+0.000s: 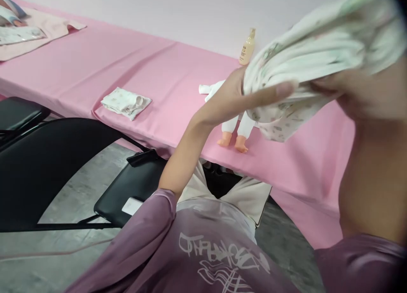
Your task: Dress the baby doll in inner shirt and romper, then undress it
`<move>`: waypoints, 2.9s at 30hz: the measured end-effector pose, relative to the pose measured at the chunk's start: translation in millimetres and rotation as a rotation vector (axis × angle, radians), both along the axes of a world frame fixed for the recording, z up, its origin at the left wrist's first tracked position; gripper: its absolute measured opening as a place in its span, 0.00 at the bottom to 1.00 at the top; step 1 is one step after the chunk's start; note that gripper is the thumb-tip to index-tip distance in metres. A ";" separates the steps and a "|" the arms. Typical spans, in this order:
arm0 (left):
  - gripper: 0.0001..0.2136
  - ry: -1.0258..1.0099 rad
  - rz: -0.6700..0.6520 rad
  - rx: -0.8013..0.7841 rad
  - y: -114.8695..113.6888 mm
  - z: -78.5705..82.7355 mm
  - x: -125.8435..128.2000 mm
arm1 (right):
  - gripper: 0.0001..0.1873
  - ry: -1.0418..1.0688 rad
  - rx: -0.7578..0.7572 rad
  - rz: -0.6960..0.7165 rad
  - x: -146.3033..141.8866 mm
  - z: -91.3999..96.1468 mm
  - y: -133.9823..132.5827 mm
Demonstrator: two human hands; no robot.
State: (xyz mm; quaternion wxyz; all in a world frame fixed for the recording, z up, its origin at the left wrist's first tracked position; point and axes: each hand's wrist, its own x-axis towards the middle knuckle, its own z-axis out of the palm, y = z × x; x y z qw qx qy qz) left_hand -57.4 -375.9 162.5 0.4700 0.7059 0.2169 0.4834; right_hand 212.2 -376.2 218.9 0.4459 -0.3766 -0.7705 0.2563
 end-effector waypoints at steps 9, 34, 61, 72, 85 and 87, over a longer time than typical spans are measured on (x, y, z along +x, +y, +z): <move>0.08 0.059 0.410 -0.292 -11.6 -127.6 9.5 | 0.14 -0.168 -0.366 -0.247 -30.6 -139.8 3.0; 0.06 0.590 0.617 -0.223 -28.1 -159.2 -11.6 | 0.09 -0.463 -0.258 -0.290 -63.5 -179.0 1.4; 0.09 1.006 0.618 -0.195 -42.3 -160.0 -12.3 | 0.15 -0.760 -0.183 -0.242 -80.9 -186.8 -8.7; 0.17 0.353 0.379 -0.351 -19.8 -180.3 -31.6 | 0.32 -0.490 -0.386 -0.282 -79.4 -184.8 -11.5; 0.10 0.217 0.489 -0.319 1.2 -193.0 -18.3 | 0.18 -0.335 -0.247 -0.221 -59.9 -180.6 4.1; 0.08 0.214 0.478 -0.310 11.0 -195.4 -19.7 | 0.17 -0.352 -0.234 -0.244 -56.8 -180.7 11.3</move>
